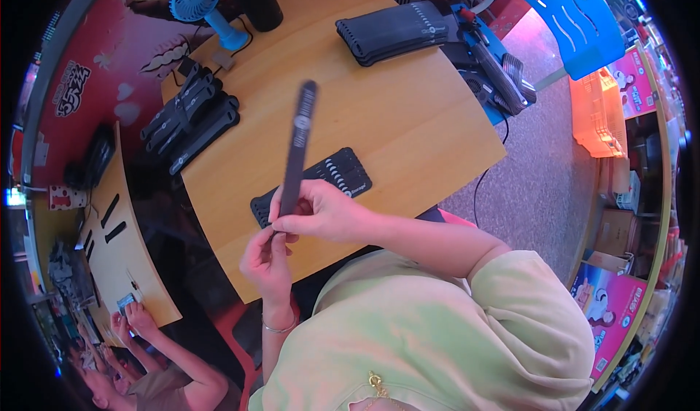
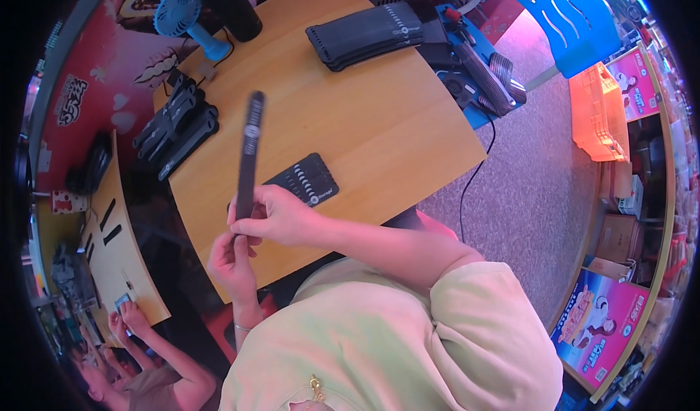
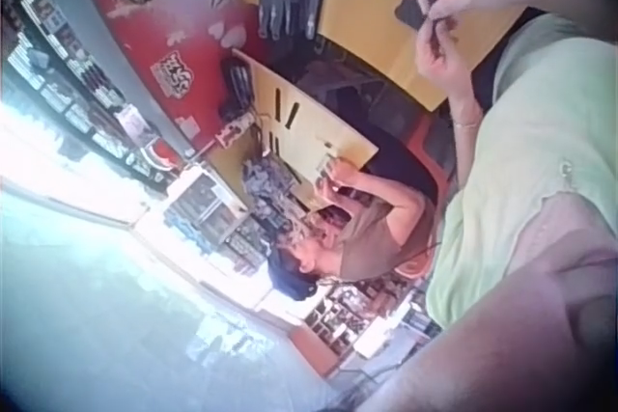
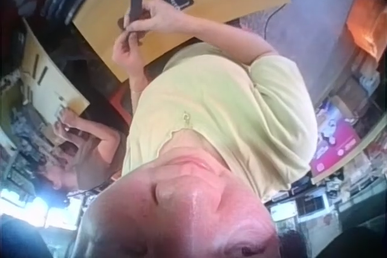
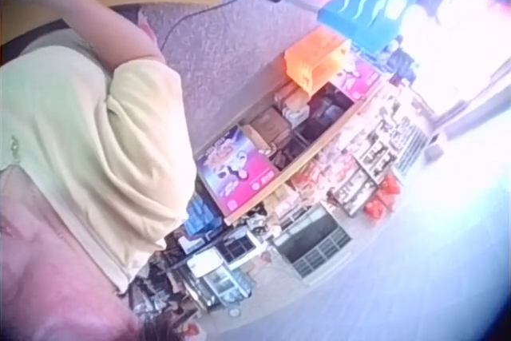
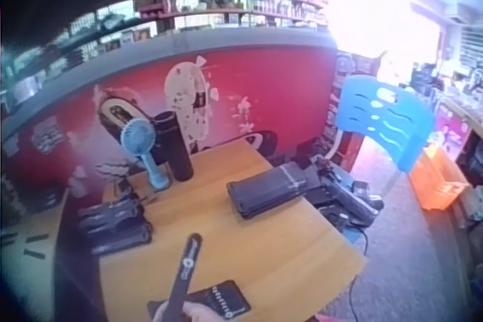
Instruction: Organizing and packing black elastic straps into a specialized pouch.
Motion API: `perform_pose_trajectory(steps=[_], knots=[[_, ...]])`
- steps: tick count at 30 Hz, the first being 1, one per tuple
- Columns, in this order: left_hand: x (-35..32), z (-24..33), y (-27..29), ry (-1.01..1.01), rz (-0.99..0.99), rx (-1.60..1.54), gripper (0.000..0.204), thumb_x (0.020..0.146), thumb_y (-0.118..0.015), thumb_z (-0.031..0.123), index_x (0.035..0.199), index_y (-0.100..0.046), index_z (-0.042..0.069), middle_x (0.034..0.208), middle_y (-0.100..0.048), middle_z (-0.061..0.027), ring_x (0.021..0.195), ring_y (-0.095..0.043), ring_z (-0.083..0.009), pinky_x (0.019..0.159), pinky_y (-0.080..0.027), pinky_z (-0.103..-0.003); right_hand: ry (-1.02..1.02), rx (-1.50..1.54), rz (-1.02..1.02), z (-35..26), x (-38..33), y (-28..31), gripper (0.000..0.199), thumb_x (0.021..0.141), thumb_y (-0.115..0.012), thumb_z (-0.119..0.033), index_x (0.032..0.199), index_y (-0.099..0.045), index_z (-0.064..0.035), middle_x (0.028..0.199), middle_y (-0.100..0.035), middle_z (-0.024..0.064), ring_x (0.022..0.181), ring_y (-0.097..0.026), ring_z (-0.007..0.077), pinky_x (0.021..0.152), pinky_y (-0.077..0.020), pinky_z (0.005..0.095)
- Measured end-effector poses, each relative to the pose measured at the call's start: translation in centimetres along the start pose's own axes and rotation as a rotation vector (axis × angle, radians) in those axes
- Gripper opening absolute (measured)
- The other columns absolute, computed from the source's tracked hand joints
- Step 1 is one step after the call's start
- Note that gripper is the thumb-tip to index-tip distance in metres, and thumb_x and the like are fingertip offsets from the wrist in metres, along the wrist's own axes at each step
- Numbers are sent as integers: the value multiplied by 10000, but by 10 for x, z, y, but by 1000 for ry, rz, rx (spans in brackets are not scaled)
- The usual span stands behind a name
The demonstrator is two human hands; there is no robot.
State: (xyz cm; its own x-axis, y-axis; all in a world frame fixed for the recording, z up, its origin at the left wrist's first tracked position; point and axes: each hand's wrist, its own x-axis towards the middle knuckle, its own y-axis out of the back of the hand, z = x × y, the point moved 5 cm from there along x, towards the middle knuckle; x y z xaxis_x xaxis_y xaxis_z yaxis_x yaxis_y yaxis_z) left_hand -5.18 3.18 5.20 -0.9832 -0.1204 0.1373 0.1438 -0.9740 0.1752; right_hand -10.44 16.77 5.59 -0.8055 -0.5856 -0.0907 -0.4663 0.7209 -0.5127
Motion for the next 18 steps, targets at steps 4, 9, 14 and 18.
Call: perform_pose_trajectory(steps=[4,9,14,18], knots=[[-4,-4,15,67,12,12,118,880,-575,-26,987,-622,-44,814,-664,-87,708,-649,-132,598,-494,-210,54,-51,171,-21,-10,13,107,851,-645,-46,927,-572,-29,841,-593,20,735,-594,80,631,-496,229],[-16,-27,44,59,35,19,138,873,-557,-53,990,-630,-55,842,-626,-89,704,-636,-138,614,-493,-212,47,-180,322,-20,-32,41,121,843,-657,-46,937,-582,-40,791,-582,7,695,-575,66,592,-471,202],[-25,-35,51,77,-65,106,184,869,-529,-82,1016,-636,-57,945,-554,-94,742,-624,-135,641,-497,-213,37,-346,409,-5,-64,64,120,848,-628,5,963,-597,-6,820,-599,33,707,-597,83,621,-495,208],[-28,-38,45,89,-100,93,196,872,-519,-86,1026,-636,-53,936,-545,-86,744,-625,-132,648,-498,-210,-6,-404,436,11,-84,77,130,853,-622,5,983,-608,6,835,-607,42,720,-614,89,631,-505,209]])
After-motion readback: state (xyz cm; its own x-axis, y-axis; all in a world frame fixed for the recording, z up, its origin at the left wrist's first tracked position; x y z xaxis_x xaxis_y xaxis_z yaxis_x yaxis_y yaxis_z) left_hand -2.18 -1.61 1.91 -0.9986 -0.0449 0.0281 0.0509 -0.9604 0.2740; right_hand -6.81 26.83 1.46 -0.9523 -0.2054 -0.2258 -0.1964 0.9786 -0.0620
